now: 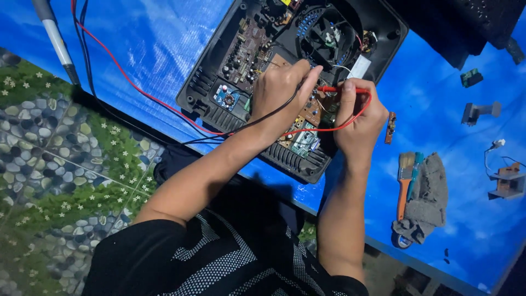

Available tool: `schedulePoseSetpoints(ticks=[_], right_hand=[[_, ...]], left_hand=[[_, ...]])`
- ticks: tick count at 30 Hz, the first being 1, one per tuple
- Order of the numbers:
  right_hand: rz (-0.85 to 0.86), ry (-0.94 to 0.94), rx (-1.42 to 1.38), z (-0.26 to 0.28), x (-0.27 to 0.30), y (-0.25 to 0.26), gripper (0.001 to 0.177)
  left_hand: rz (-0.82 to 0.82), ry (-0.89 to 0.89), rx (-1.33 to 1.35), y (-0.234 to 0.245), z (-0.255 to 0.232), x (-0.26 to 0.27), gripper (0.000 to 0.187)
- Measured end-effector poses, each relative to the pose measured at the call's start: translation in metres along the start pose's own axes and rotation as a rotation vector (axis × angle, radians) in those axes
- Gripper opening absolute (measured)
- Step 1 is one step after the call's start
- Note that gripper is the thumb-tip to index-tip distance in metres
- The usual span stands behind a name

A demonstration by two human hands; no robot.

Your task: The person uses a multimeter to test various points on an exposed circuit board inside a disassembled electronic device. They hold the red and black probes and touch them to different components on the board while the multimeter display is visible on the table.

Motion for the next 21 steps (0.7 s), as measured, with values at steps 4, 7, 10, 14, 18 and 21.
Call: schedulePoseSetpoints(ticks=[4,7,10,14,18,21], right_hand=[[0.001,-0.01,0.004,0.004,0.0,-0.002,0.024],[0.003,-0.015,0.007,0.002,0.002,-0.002,0.022],[-0.008,-0.006,-0.009,0.001,0.002,-0.004,0.022],[-0.031,-0.003,-0.004,-0.004,0.004,-0.006,0.022],[0.025,-0.125,0.037,0.003,0.007,-0.008,0.025],[0.028,-0.149,0.02,0.005,0.008,-0.01,0.025]], left_hand=[[0.01,0.017,0.03,0.003,-0.001,0.0,0.04],[0.011,0.008,0.046,0.004,-0.002,0.001,0.04],[-0.009,-0.007,0.024,0.003,-0.002,0.001,0.041],[-0.012,-0.012,0.014,0.003,-0.003,0.001,0.04],[0.038,0.028,-0.085,-0.011,0.006,0.013,0.037],[0.056,0.068,-0.076,-0.008,0.004,0.011,0.036]])
Point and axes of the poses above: each hand's wrist, its own x-axis away from the middle knuckle, its own y-axis out of the back of the hand, z = x × y, the point moved 4 cm from there along -x, towards the middle knuckle, and after that the axes turned 5 degrees about -y, right-handed, at the moved point
